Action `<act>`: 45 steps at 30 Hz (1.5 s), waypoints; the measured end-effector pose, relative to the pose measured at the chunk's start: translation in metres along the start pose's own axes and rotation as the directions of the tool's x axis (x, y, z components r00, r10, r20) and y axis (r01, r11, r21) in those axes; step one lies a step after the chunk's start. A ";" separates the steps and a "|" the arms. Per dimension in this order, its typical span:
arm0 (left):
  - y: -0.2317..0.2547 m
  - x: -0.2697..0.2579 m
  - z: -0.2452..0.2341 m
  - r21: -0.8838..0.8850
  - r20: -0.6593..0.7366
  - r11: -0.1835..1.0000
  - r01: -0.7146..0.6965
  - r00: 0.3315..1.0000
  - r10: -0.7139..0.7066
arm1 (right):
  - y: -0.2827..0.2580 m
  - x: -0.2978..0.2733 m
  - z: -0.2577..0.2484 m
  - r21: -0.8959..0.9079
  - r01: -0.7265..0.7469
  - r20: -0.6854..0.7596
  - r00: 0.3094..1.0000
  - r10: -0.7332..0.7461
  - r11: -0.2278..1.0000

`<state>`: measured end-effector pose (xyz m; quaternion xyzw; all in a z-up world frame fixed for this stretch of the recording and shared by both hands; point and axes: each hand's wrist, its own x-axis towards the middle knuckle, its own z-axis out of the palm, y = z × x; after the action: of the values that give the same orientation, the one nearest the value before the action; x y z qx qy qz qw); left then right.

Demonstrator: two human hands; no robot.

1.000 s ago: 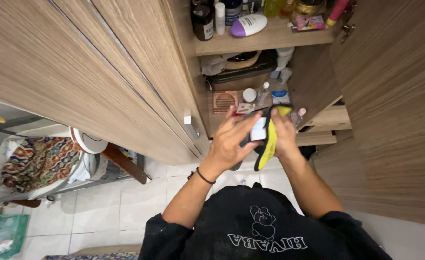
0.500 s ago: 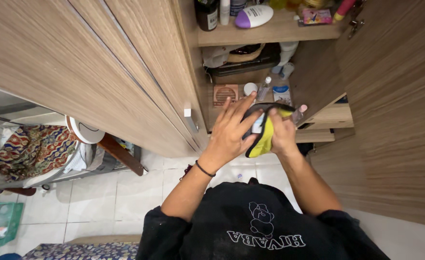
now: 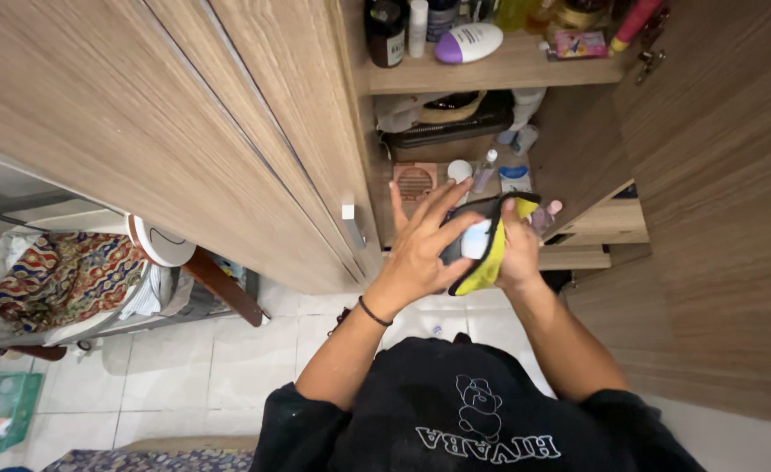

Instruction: The person opens a wooden closet and repeatedly picks up small bottles and containers from the shelves. They wipe each item with a yellow and black cloth and place them back on the shelves. The process continues with multiple items handled one at a time.

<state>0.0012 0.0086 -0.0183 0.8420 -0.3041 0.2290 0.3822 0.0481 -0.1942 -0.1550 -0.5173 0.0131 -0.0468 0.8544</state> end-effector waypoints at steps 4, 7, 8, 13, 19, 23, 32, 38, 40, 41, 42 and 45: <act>-0.001 -0.004 -0.003 -0.340 -0.125 0.940 0.029 0.989 -0.076 | -0.009 0.004 0.007 0.397 -0.265 0.249 0.952 0.175 0.879; -0.005 -0.009 -0.006 -0.699 -0.094 0.703 0.132 0.958 -0.273 | -0.035 -0.001 0.018 0.472 -0.261 0.209 0.961 0.181 0.842; -0.007 -0.009 -0.005 -0.771 -0.071 0.617 0.158 0.941 -0.330 | -0.044 -0.004 0.022 0.479 -0.229 0.197 0.969 0.150 0.847; -0.009 -0.010 -0.012 -0.605 -0.149 0.764 0.222 0.912 -0.383 | -0.065 -0.031 0.040 0.425 -0.065 0.227 0.973 -0.037 0.903; 0.003 -0.010 -0.023 -0.196 -0.191 0.980 0.039 0.979 -0.077 | -0.054 -0.036 0.050 -0.087 0.406 0.541 0.786 -0.299 0.910; 0.011 -0.010 -0.031 0.104 -0.108 0.984 -0.145 0.982 0.156 | -0.036 -0.022 0.042 -0.138 0.406 0.554 0.788 -0.269 0.903; 0.002 -0.007 -0.016 0.020 -0.102 0.999 -0.045 0.994 0.047 | 0.000 -0.010 0.025 0.105 -0.459 0.178 0.882 0.437 0.882; -0.009 -0.016 -0.004 0.167 -0.020 0.978 -0.127 0.991 0.132 | -0.021 -0.017 0.029 -0.339 0.416 0.586 0.795 -0.157 0.844; -0.011 -0.016 0.000 0.185 0.007 0.966 -0.182 0.983 0.184 | -0.026 -0.016 0.029 -0.427 0.368 0.477 0.868 -0.140 0.826; -0.012 -0.015 0.001 0.199 0.031 0.956 -0.214 0.977 0.212 | -0.027 -0.013 0.029 -0.481 0.222 0.335 0.941 -0.057 0.848; -0.013 -0.015 0.002 0.211 0.056 0.946 -0.245 0.970 0.238 | -0.028 -0.011 0.030 -0.510 0.064 0.184 0.982 0.036 0.858; -0.016 -0.013 0.005 0.121 0.052 0.950 -0.287 0.958 0.282 | -0.030 -0.005 0.030 -0.147 -0.335 0.017 0.940 0.341 0.931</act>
<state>0.0039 0.0178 -0.0371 0.8158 -0.4135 0.2861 0.2857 0.0435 -0.1814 -0.1144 -0.5675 0.0873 0.1128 0.8109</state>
